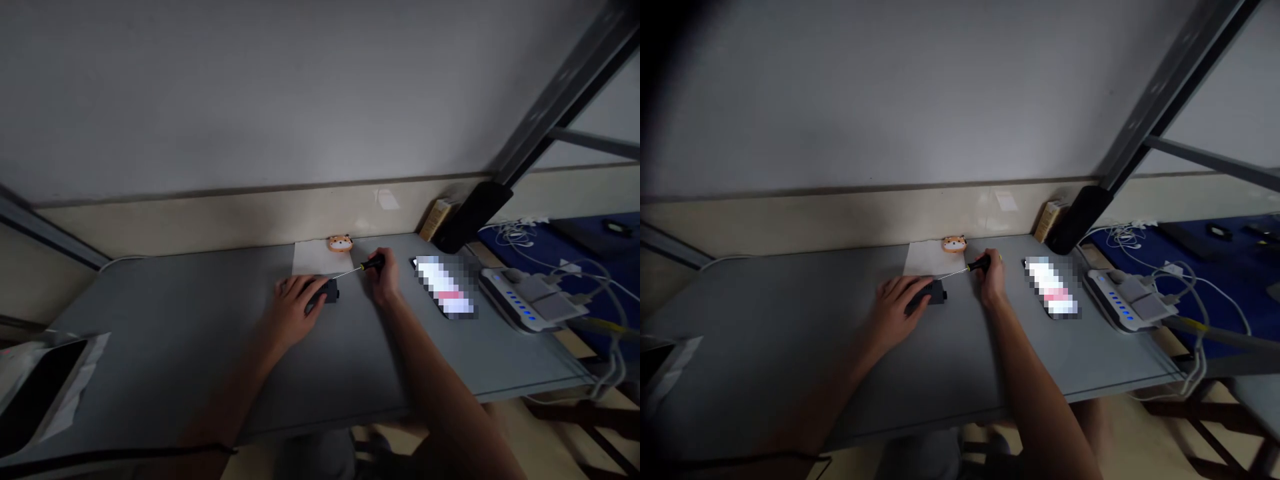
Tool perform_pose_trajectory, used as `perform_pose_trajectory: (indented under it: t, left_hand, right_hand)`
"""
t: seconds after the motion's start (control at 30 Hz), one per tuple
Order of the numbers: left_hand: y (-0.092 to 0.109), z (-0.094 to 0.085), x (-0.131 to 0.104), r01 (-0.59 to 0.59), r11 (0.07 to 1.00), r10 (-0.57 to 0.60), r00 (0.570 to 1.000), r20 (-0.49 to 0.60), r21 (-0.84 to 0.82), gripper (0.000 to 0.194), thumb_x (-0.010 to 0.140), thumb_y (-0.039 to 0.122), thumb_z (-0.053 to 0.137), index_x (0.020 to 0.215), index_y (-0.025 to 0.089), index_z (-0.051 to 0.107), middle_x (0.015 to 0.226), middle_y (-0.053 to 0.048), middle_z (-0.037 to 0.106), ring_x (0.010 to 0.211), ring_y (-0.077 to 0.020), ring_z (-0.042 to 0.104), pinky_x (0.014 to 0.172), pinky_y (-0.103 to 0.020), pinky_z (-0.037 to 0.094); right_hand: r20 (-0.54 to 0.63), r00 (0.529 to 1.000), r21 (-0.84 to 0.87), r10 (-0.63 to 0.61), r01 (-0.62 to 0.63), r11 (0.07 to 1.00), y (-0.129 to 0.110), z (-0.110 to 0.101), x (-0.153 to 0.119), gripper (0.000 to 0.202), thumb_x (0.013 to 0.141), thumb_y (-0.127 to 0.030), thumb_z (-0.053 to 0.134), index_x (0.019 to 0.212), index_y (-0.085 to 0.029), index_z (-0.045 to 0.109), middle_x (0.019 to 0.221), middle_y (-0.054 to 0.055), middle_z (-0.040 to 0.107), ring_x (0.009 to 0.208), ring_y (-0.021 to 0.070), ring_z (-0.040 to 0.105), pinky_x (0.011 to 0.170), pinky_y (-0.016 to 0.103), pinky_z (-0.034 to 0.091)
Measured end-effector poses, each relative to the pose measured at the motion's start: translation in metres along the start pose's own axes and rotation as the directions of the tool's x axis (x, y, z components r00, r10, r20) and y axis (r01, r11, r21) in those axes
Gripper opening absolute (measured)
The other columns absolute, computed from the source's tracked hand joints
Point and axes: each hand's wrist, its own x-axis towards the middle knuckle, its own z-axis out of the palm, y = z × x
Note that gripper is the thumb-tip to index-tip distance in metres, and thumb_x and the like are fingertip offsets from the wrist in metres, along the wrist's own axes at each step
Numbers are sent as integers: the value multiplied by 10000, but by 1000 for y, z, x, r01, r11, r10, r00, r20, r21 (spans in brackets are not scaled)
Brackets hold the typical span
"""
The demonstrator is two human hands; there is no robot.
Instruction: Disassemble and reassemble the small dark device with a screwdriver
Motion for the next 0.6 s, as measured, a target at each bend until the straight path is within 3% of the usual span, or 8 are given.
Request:
perform_pose_trajectory:
  t: [0.13, 0.37, 0.5, 0.6]
  left_hand:
    - [1, 0, 0, -31, 999, 31, 999, 9, 29, 331, 1059, 256, 531, 1356, 306, 667, 1140, -67, 750, 1048, -242, 659, 946, -403, 422]
    - [1, -3, 0, -77, 996, 75, 997, 36, 39, 360, 1064, 227, 493, 1358, 321, 678, 1115, -78, 720, 1046, -246, 650, 948, -416, 418]
    - [8, -5, 2, -12, 1000, 11, 999, 37, 19, 330, 1057, 233, 487, 1310, 291, 691, 1105, -77, 726, 1032, -252, 638, 910, -409, 428]
    - [13, -5, 4, 43, 999, -43, 998, 47, -3, 317, 1039, 225, 512, 1296, 290, 686, 1127, -66, 734, 1045, -258, 622, 887, -407, 428]
  right_hand:
    - [-2, 1000, -8, -24, 23, 1000, 3, -3, 4, 297, 772, -440, 637, 601, -239, 500, 540, -32, 504, 447, 95, 385, 355, 236, 264]
    - [73, 994, -68, -84, 89, 994, 12, -8, 12, 316, 768, -493, 604, 600, -247, 497, 557, -50, 488, 416, 82, 360, 371, 262, 276]
    - [71, 990, -62, -118, 122, 991, 15, -11, 15, 264, 780, -436, 620, 639, -242, 511, 602, -37, 546, 460, 92, 445, 395, 253, 299]
    - [85, 987, -44, -135, 139, 989, 17, -12, 18, 279, 784, -449, 639, 653, -244, 501, 581, -48, 525, 445, 91, 425, 393, 252, 284]
